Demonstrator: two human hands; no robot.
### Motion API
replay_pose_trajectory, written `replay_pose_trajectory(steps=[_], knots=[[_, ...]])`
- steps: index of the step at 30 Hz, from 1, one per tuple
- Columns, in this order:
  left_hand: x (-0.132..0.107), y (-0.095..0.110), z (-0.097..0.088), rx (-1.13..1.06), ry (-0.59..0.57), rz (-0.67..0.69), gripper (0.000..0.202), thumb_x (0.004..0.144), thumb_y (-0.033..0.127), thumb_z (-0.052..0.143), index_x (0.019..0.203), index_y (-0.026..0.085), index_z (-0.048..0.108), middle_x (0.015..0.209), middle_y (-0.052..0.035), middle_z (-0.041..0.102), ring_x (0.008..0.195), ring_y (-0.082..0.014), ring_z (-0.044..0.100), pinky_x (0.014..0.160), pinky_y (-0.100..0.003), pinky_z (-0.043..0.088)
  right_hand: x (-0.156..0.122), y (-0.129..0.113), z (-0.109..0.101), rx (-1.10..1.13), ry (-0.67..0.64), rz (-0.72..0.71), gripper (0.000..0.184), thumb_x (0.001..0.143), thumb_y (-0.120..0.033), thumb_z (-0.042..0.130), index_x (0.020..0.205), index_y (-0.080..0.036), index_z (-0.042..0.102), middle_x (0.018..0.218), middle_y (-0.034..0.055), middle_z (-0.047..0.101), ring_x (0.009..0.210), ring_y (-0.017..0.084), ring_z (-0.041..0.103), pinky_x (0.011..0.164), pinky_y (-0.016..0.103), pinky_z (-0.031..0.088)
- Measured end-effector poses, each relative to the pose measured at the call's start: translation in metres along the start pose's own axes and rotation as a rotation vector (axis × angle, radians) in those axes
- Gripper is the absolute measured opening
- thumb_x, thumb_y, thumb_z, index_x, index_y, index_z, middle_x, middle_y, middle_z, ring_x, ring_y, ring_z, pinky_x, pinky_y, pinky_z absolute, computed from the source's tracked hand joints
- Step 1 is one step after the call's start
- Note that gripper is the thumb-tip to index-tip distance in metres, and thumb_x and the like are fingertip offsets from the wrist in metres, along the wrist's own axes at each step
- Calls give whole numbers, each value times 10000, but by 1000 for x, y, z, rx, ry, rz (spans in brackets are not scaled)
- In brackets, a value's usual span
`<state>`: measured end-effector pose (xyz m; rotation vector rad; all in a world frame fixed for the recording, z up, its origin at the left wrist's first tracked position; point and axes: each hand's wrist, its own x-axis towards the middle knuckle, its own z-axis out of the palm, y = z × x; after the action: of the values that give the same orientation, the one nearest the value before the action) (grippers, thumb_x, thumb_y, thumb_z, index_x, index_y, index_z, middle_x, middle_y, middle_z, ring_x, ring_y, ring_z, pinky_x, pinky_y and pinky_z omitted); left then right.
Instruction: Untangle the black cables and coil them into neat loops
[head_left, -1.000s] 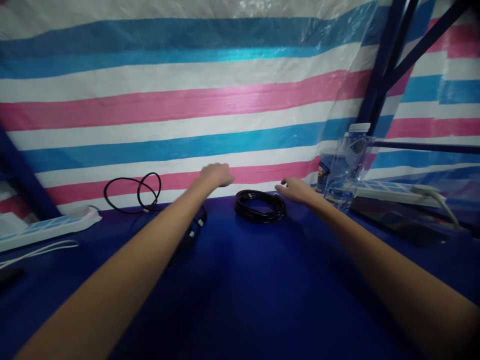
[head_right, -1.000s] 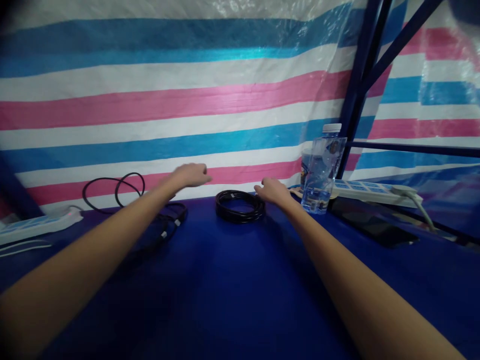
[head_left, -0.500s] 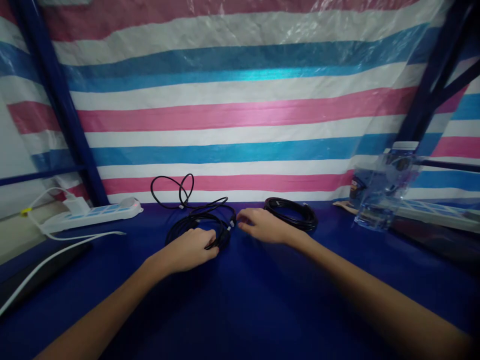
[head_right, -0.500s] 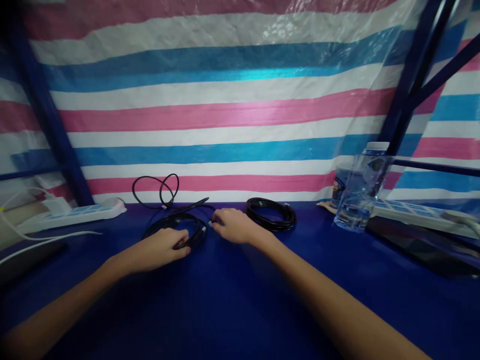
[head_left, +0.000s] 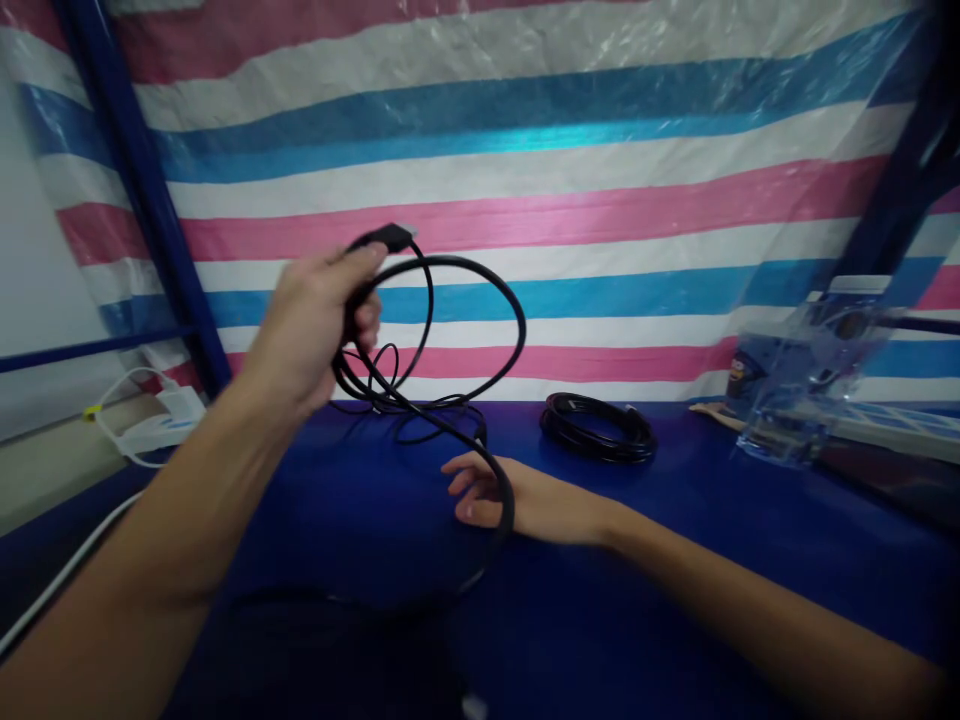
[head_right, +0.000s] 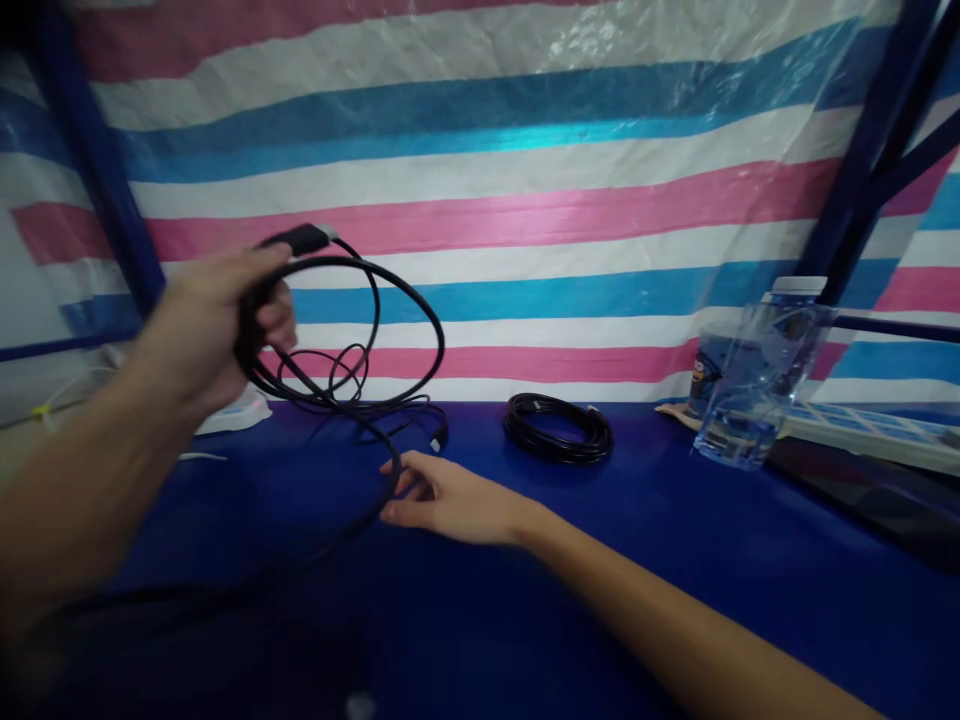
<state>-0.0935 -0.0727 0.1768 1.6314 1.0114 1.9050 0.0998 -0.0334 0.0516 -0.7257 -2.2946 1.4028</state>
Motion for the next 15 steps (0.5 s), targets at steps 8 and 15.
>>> replay_pose_trajectory(steps=[8,15], knots=[[-38,-95,27,-61,-30,-372,306,783,447,584,708,181,453,482,87,329,333,-29,283,322,-145,208,-28,1,7,629,-279,-154,579,807,-642,464,969,-110,625,1046,159,637,1027,238,601,856,365,430],[-6,-104,-34,-47,75,-466,309,830,370,489,613,178,382,476,76,313,337,-29,291,335,-150,232,-45,-1,-77,494,64,-202,757,876,-673,168,483,-159,562,291,0,365,365,118,492,464,242,361]])
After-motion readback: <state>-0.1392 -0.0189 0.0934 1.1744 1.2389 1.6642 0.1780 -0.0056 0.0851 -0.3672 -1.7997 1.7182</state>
